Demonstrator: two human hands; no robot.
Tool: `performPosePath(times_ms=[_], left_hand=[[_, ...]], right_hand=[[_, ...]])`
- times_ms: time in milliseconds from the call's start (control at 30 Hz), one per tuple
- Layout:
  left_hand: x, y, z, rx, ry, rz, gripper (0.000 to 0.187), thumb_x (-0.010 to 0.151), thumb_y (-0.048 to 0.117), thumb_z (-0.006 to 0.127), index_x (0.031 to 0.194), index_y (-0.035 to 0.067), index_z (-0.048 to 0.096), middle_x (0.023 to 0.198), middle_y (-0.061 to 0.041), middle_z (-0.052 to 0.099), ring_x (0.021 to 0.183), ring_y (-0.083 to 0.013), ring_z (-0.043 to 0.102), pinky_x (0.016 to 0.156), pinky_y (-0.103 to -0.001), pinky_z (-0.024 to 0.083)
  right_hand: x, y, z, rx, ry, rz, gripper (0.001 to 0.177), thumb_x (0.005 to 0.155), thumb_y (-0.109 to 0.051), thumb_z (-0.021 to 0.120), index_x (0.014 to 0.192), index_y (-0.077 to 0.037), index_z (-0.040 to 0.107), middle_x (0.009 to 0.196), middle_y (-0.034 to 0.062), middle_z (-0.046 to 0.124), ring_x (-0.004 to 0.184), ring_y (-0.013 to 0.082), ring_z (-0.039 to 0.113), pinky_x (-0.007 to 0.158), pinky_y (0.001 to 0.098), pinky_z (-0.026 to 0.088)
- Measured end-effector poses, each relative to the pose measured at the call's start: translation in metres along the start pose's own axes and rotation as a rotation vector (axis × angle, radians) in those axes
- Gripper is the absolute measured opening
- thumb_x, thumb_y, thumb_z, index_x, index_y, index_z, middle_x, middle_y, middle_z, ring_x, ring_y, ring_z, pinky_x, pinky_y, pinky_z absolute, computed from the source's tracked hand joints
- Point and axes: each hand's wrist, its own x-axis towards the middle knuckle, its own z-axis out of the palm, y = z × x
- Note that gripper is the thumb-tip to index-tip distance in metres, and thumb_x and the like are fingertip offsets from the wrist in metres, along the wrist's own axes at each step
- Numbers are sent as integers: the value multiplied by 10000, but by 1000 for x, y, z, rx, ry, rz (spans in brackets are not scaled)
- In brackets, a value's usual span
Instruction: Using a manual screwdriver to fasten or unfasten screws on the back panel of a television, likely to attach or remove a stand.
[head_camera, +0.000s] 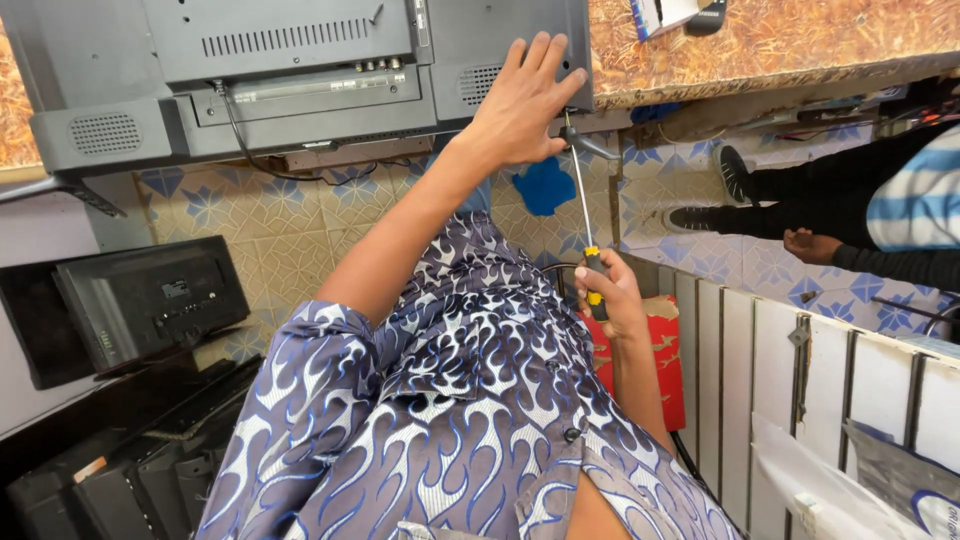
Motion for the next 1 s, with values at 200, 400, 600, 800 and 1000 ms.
performPosePath(times_ms=[200, 400, 600, 800, 1000], left_hand=[[-6, 3, -7, 21, -45, 20, 881, 885, 626, 751, 1525, 94, 462, 1533, -322, 371, 1399, -498, 363, 1117, -654, 308], [-4, 5, -8, 17, -56, 22, 881, 865, 625, 760, 1509, 101, 465, 1535, -326, 373, 1404, -502, 365, 1121, -652, 302], [-3, 2, -8, -3, -50, 27, 880, 857, 622, 774, 1499, 101, 474, 1531, -324, 375, 1398, -491, 365, 1124, -642, 296], [-1, 2, -11, 12, -78, 30, 873, 860, 622, 750, 1505, 103, 473, 1534, -321, 386, 1398, -481, 369, 1115, -634, 311], [1, 0, -12, 47, -83, 62, 877, 873, 646, 729, 1500, 86, 477, 1505, -331, 406, 1378, -494, 389, 1081, -640, 352]], right_hand=[[-20, 9, 39, -809, 497, -641, 513, 1059, -357, 574, 1234, 115, 673, 1013, 222, 722, 921, 306, 686, 718, 424, 560], [29, 55, -52, 833, -612, 194, 482, 1129, -367, 420, 1327, 49, 561, 877, 80, 710, 589, 141, 662, 486, 241, 572], [14, 20, -17, 559, -462, 15, 275, 986, -226, 709, 1139, -47, 567, 850, 56, 535, 484, 74, 457, 389, 181, 420], [-18, 1, 35, -409, 472, -297, 322, 935, -286, 729, 1110, -33, 632, 958, 84, 675, 860, 160, 660, 632, 296, 586], [-16, 2, 35, -297, 395, -350, 218, 998, -246, 666, 1059, -38, 644, 823, 67, 684, 571, 106, 584, 489, 239, 491]])
